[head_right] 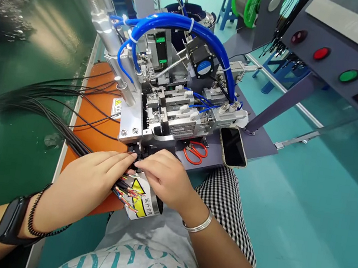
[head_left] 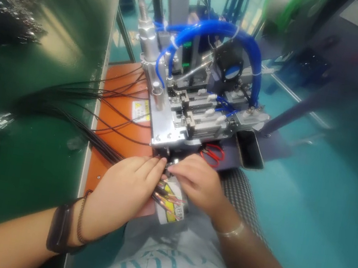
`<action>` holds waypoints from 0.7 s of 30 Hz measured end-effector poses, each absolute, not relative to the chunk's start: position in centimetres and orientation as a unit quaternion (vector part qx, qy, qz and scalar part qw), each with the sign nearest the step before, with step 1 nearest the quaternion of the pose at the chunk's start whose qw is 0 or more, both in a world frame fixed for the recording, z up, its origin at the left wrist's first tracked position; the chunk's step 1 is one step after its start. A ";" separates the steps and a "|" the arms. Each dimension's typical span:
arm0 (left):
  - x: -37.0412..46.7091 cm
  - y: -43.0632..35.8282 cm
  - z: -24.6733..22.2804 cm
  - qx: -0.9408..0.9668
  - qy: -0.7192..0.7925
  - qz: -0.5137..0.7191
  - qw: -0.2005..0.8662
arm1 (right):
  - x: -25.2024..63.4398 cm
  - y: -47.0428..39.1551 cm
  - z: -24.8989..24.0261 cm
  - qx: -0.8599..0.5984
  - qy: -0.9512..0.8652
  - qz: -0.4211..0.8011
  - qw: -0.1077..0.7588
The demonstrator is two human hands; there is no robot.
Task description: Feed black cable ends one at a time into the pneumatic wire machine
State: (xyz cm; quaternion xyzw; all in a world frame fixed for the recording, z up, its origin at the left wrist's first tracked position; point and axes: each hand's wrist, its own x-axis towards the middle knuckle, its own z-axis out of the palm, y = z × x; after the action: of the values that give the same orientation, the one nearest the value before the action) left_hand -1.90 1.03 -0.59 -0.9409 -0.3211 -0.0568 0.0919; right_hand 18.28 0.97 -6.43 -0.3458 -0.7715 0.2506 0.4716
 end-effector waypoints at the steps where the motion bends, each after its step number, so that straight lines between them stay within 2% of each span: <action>1: -1.9 1.0 -0.8 -0.942 -0.319 -0.062 0.081 | 18.2 0.9 -6.4 -0.339 -0.774 0.252 0.472; 8: -1.9 1.9 -1.7 -0.935 -0.346 -0.076 -0.003 | 17.6 0.6 -5.9 -0.453 -0.712 0.224 0.487; 16: -1.7 1.9 -1.8 -0.914 -0.382 -0.134 0.011 | 17.0 -0.2 -5.2 -0.478 -0.679 0.223 0.510; 21: -1.8 1.7 -1.7 -0.904 -0.404 -0.137 0.003 | 17.4 -0.4 -4.7 -0.456 -0.767 0.191 0.409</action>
State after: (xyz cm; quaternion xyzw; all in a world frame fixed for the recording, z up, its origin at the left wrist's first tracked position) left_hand -1.77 1.70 -1.75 -0.9042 -0.4045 -0.1371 0.0027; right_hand 17.39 -0.42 -4.73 -0.4556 -0.7672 0.1909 0.4091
